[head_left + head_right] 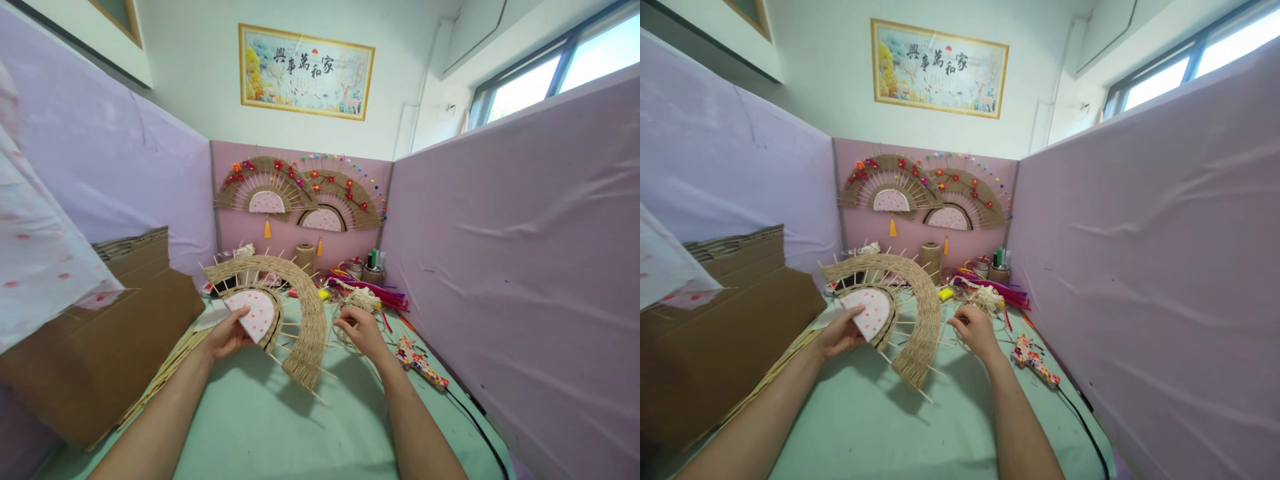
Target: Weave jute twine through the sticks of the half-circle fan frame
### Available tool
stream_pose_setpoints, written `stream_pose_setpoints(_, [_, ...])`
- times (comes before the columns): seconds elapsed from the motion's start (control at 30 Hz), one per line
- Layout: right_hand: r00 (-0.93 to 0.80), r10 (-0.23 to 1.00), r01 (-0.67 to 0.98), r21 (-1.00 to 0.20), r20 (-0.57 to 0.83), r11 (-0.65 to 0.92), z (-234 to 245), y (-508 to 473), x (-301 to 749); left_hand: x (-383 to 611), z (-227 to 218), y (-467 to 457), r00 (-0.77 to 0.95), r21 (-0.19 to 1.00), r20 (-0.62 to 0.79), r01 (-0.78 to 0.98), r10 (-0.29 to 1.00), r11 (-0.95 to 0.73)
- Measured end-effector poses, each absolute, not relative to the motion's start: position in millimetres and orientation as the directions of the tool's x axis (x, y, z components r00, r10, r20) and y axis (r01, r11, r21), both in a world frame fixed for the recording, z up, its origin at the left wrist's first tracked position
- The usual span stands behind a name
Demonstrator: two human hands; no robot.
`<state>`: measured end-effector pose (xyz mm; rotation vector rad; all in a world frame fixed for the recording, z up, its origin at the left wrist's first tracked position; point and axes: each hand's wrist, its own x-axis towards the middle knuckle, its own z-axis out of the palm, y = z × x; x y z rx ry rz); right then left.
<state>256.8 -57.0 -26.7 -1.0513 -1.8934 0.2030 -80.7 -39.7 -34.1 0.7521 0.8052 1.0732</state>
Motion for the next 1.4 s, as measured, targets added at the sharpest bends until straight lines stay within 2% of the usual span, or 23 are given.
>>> stream_pose_setpoints(0.2, [-0.259,0.826,0.476,-0.678,0.501,0.56,-25,-59,253,-85,-39,-38,0.295,0.844,-0.206,-0.43,0.933,0.322])
stream_pose_setpoints(0.47, [-0.216,0.873,0.332,-0.807,0.438,0.487,-21,-61,252,-86,-38,-39,0.289,0.789,-0.193,-0.523,0.938,0.323])
stream_pose_setpoints(0.73, [-0.237,0.893,0.257,-0.862,0.383,0.437,-29,-57,244,-64,-36,-46,0.234,0.734,-0.16,-0.622,0.959,0.274])
stream_pose_setpoints(1.03, [-0.221,0.907,0.253,-0.877,0.359,0.408,-27,-58,240,-54,-44,-42,0.274,0.644,-0.142,-0.704,0.951,0.298])
stream_pose_setpoints(1.4, [-0.303,0.893,0.194,-0.896,0.332,0.399,-24,-56,251,-59,-43,-40,0.254,0.637,-0.095,-0.727,0.962,0.255])
